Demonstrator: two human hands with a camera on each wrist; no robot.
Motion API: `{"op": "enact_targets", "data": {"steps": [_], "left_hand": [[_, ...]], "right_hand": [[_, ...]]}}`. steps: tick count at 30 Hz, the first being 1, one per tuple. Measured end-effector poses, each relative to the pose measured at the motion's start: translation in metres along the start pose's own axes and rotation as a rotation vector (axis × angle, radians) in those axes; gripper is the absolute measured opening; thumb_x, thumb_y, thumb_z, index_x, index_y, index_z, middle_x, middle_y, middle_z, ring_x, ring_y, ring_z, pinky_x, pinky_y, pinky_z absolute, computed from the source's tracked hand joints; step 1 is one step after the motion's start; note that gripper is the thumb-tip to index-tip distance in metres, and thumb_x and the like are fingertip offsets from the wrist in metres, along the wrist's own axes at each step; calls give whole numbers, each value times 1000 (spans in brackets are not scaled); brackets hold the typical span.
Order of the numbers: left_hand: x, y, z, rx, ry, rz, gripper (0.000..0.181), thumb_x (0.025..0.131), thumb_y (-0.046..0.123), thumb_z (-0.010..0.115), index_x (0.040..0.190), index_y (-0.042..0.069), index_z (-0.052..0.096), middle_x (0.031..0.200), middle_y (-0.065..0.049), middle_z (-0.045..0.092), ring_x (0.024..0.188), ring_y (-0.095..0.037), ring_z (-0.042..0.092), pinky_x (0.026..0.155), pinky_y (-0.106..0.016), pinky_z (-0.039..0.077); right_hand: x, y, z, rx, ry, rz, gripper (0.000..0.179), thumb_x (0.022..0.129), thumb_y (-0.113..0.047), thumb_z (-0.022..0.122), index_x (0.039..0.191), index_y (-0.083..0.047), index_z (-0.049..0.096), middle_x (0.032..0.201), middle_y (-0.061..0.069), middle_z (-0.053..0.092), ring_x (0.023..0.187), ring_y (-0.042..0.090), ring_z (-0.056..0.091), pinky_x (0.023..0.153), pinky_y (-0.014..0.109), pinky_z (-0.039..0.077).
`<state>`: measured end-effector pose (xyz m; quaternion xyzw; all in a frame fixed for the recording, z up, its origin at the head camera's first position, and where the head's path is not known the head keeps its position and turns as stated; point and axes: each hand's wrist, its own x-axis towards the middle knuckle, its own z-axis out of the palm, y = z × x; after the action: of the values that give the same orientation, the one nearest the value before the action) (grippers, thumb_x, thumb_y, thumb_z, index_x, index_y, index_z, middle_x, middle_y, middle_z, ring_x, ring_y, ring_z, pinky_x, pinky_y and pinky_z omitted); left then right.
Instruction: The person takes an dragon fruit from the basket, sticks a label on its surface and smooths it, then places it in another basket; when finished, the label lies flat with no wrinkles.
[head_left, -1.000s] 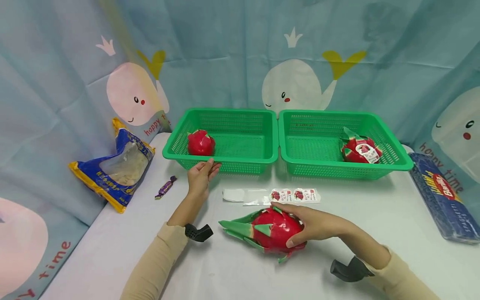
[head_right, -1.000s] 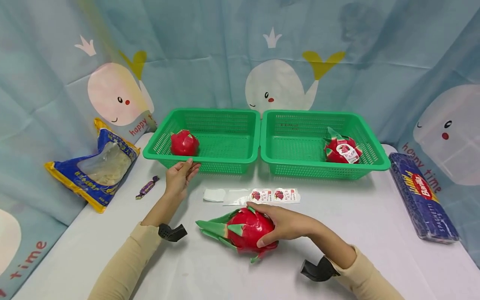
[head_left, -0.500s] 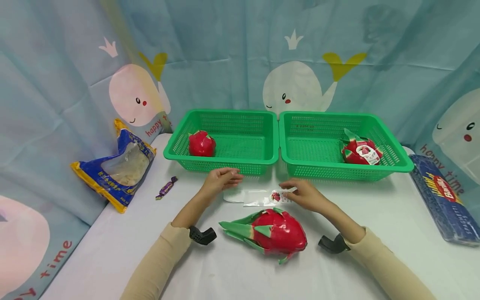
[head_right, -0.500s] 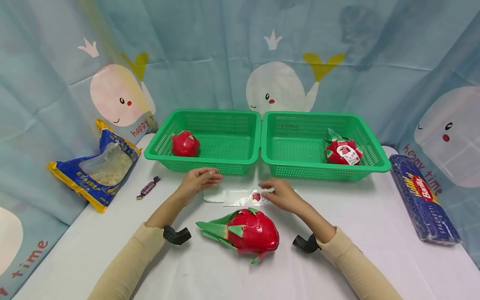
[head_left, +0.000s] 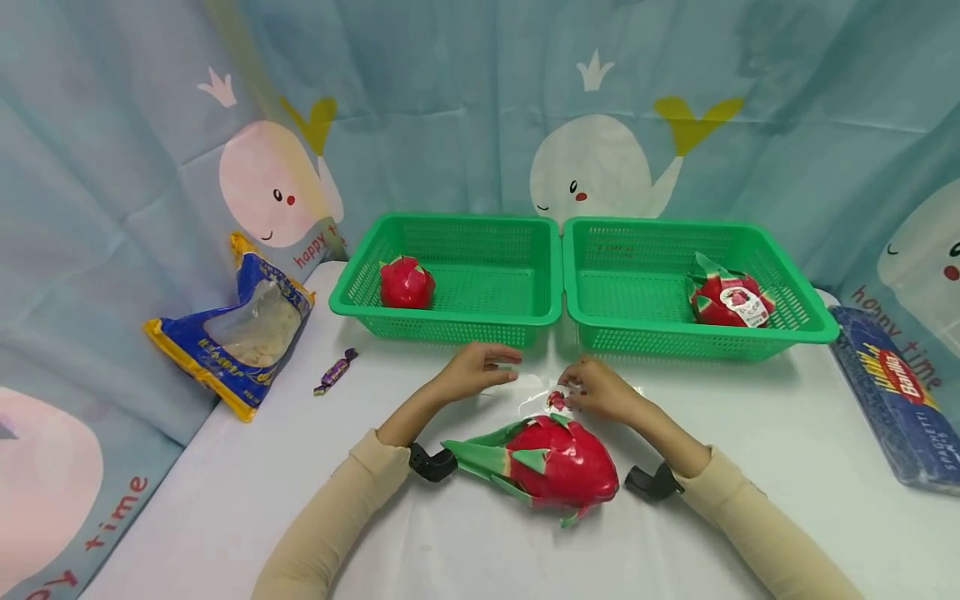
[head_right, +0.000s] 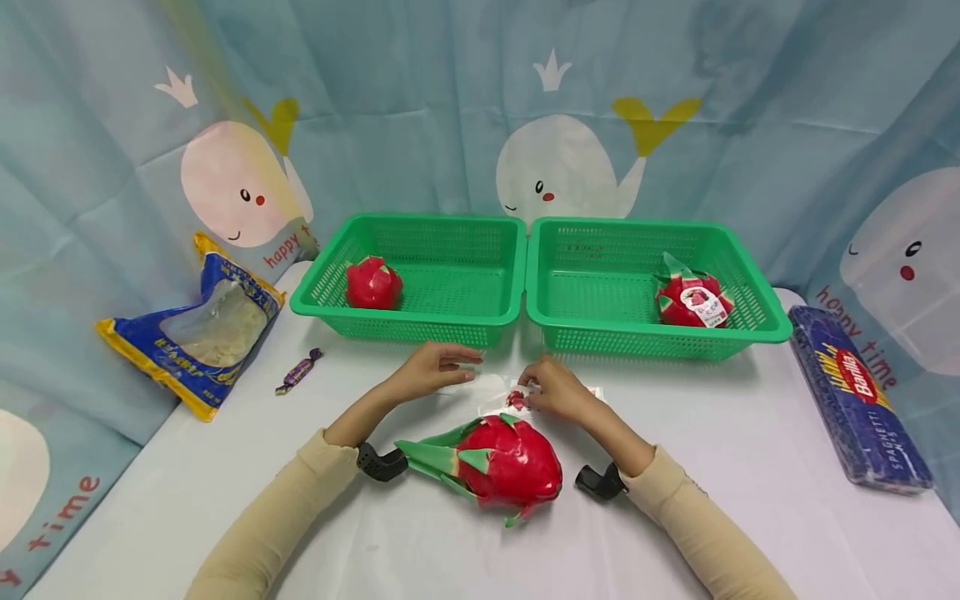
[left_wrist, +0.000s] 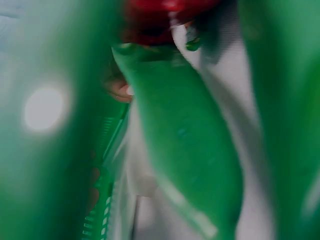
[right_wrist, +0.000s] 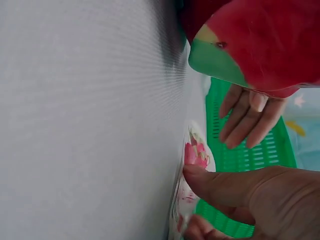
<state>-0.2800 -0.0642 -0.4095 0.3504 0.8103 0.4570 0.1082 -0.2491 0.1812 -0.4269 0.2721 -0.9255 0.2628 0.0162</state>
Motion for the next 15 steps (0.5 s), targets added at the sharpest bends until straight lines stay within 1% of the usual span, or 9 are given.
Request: {"op": "enact_targets", "data": {"steps": [2,5,7,8,11,13,15], "left_hand": [[2,0,3,22,-8,6,36,85,6,63,116,-10,56,116,-23,61,111,-33,58,96,-43,47],[4,-1,5,41,-19,2,33,84,6,65,113,-9,59,114,-21,62,110,-32,59,95,-43,47],[7,-11,8,61,-15,11,32,83,8,66,112,-7,61,114,-18,64,110,-29,59,94,-39,48],[7,-11,8,66,-16,14,32,84,8,65,112,-6,61,114,-17,64,111,-28,58,95,-40,48],[8,-11,9,97,-7,34,33,84,9,66,113,-5,61,116,-16,63,114,-28,56,97,-40,46],[9,-9,10,125,2,48,34,83,12,67,113,-4,61,117,-14,63,116,-27,55,99,-40,45],[10,-8,10,143,18,55,34,83,13,67,113,-3,62,116,-13,64,115,-26,56,98,-40,45]], "right_hand": [[0,-1,-1,-25,8,-3,16,71,-6,72,85,-2,66,81,9,60,78,21,51,71,36,42],[1,-1,-1,-43,-4,34,24,71,-9,73,93,-2,64,85,10,61,82,23,53,76,41,42],[3,-1,-1,-25,-21,64,27,70,-8,72,95,-1,63,84,9,61,81,22,53,73,39,43],[4,-1,-2,-14,-32,81,27,70,-7,72,95,-1,64,82,8,60,79,20,51,71,36,42],[7,0,-3,66,-76,88,20,71,-3,71,90,-1,66,78,5,62,73,15,52,64,27,43],[9,0,-5,152,-115,77,16,74,0,68,89,-1,66,78,5,64,72,12,53,63,24,44],[11,-1,-7,227,-144,46,14,78,2,66,92,-1,65,79,6,66,72,10,57,64,22,47]]}}
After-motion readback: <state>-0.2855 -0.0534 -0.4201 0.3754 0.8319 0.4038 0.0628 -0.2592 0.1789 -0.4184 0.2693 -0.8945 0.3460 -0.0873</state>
